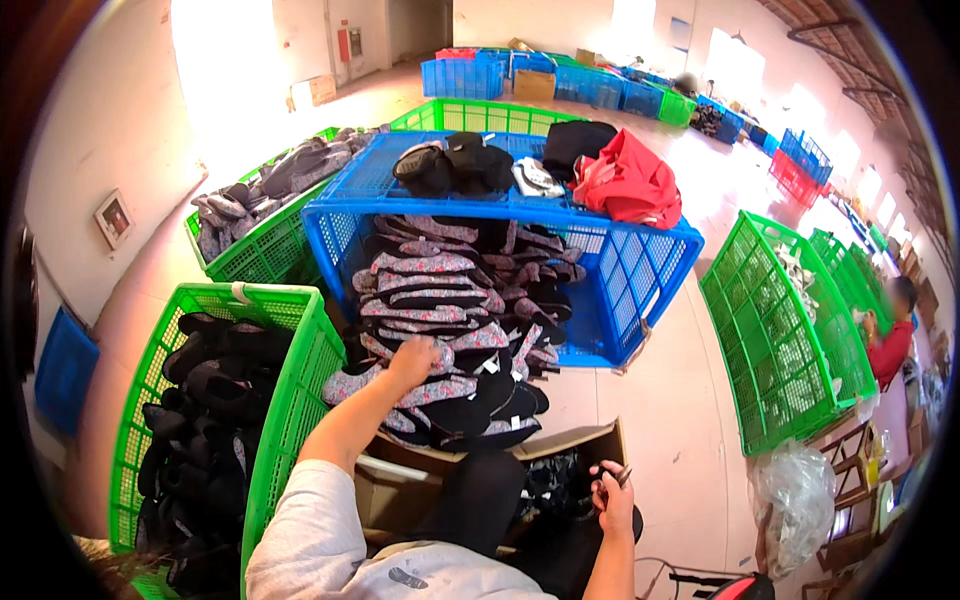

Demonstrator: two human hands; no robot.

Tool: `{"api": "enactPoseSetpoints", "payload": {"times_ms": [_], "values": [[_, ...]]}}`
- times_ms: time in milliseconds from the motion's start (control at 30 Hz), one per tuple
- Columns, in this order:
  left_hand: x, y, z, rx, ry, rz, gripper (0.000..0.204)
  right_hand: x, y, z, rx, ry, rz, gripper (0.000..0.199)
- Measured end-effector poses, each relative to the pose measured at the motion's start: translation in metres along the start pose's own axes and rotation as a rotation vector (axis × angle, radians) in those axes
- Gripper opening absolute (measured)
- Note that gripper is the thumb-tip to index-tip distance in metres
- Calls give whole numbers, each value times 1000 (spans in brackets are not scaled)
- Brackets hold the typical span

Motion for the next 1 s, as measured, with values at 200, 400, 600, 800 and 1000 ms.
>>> {"api": "enactPoseSetpoints", "payload": {"times_ms": [200,400,600,800,1000], "values": [[5,-54,-15,217,3,-311,10,14,6,-14,-27,-46,-60,21],[57,-124,-29,272,-71,-415,17,58,18,-49,31,52,-90,21],[136,-158,-62,178,-185,-747,16,79,66,-90,-193,173,-64,17],[211,-179,-87,107,-97,-924,16,66,103,-110,-416,245,-180,23],[281,-173,-117,58,24,-841,19,85,93,-119,-387,326,-66,27]]}}
Point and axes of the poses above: each hand's wrist, its own z-axis towards the middle knuckle, its own y-axis out of the palm, x = y × z, the point moved 4 cm from there along z, towards the middle knuckle, and after that the axes turned 9 degrees about y, right-handed, at the moved point
